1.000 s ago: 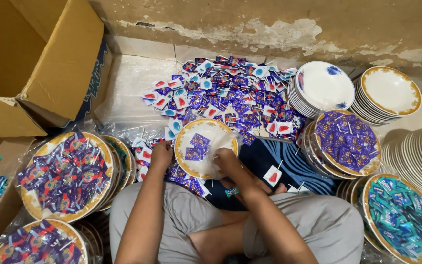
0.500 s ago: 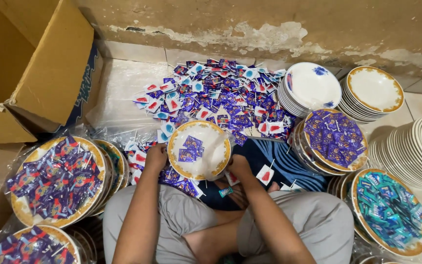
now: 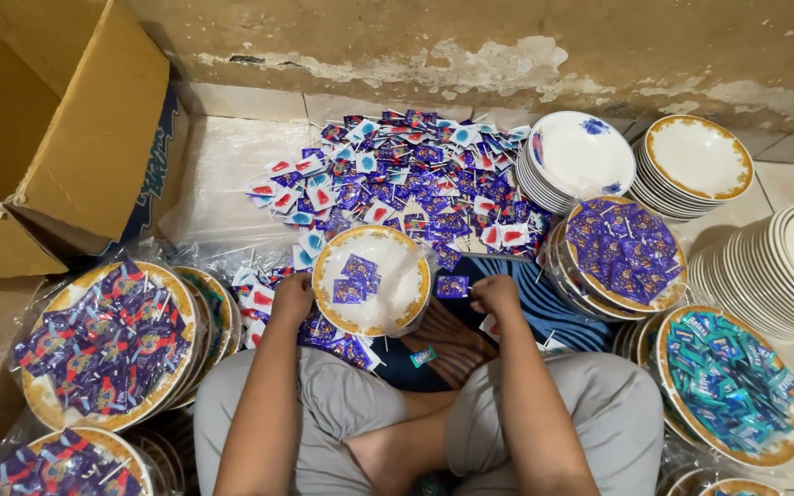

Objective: Arranging small candy packets onto decorative plates while sitting on the floor.

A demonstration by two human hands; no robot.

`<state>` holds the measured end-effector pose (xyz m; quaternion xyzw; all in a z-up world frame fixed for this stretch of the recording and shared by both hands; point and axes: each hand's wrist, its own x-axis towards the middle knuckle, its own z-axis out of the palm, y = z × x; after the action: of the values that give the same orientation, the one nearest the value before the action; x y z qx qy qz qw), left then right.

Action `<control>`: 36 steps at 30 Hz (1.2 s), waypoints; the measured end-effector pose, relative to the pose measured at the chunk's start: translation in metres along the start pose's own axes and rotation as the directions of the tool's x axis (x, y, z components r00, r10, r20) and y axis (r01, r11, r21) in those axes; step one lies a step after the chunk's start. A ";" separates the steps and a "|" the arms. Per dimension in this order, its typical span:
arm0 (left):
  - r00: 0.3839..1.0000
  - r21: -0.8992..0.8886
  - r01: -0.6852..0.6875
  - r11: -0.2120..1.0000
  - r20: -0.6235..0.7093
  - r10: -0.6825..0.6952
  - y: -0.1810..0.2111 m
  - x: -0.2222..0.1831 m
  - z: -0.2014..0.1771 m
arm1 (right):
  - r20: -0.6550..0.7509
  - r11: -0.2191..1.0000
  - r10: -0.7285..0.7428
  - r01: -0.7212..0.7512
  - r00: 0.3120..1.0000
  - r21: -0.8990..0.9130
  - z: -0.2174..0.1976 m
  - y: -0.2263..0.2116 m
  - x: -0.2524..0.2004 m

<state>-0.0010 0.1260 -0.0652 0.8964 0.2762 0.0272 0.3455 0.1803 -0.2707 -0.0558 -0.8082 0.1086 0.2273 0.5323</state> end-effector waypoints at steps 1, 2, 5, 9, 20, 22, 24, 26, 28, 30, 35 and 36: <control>1.000 0.002 -0.001 1.000 0.001 0.001 0.000 -0.001 0.000 | -0.001 1.000 0.001 -0.001 1.000 0.002 -0.003 -0.006 -0.010; 1.000 0.002 -0.016 1.000 -0.009 0.016 0.000 -0.002 -0.001 | -0.050 0.953 -0.055 0.038 0.997 -0.301 -0.005 -0.011 -0.020; 1.000 -0.001 -0.015 1.000 -0.010 0.015 0.009 -0.011 -0.012 | -0.056 0.754 -0.179 0.101 0.982 -0.649 -0.006 0.027 0.028; 0.999 0.007 0.034 0.999 0.000 -0.034 0.049 -0.037 -0.044 | 0.059 0.329 -0.124 0.097 0.991 -0.939 -0.001 0.045 0.053; 1.000 0.033 0.021 0.999 -0.011 -0.020 -0.006 0.009 0.002 | -0.025 0.667 -0.254 0.156 0.967 -0.729 0.005 0.014 0.012; 1.000 0.040 0.012 0.999 -0.013 -0.011 -0.004 0.007 0.001 | 0.004 0.646 -0.254 0.173 0.967 -0.743 0.003 -0.010 -0.017; 0.999 0.040 0.027 0.999 0.017 -0.028 0.008 -0.001 -0.005 | -0.023 0.669 -0.205 0.123 0.978 -0.733 -0.008 -0.065 -0.081; 0.999 0.039 0.044 0.998 0.019 -0.044 0.006 0.001 -0.006 | 0.011 0.658 -0.188 0.134 0.982 -0.741 -0.015 -0.077 -0.086; 0.998 0.038 0.056 0.998 0.028 -0.057 0.006 0.000 -0.005 | 0.038 0.649 -0.165 0.137 0.986 -0.748 -0.010 -0.069 -0.079; 0.998 -0.012 0.044 0.999 0.033 -0.044 0.011 -0.001 -0.004 | 0.182 0.451 -0.269 0.291 0.946 -0.844 0.008 -0.045 -0.058; 0.999 -0.017 0.029 0.999 0.046 -0.028 0.018 -0.005 -0.013 | 0.238 0.148 -0.673 0.443 0.701 -0.884 0.093 -0.008 -0.030; 0.998 -0.027 0.024 0.999 0.053 -0.023 0.018 -0.006 -0.014 | 0.241 0.167 -0.703 0.484 0.669 -0.859 0.109 -0.009 -0.031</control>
<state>-0.0008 0.1203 -0.0418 0.8886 0.2772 0.0034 0.3653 0.1295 -0.1701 -0.0698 -0.9509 -0.2946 -0.0675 0.0662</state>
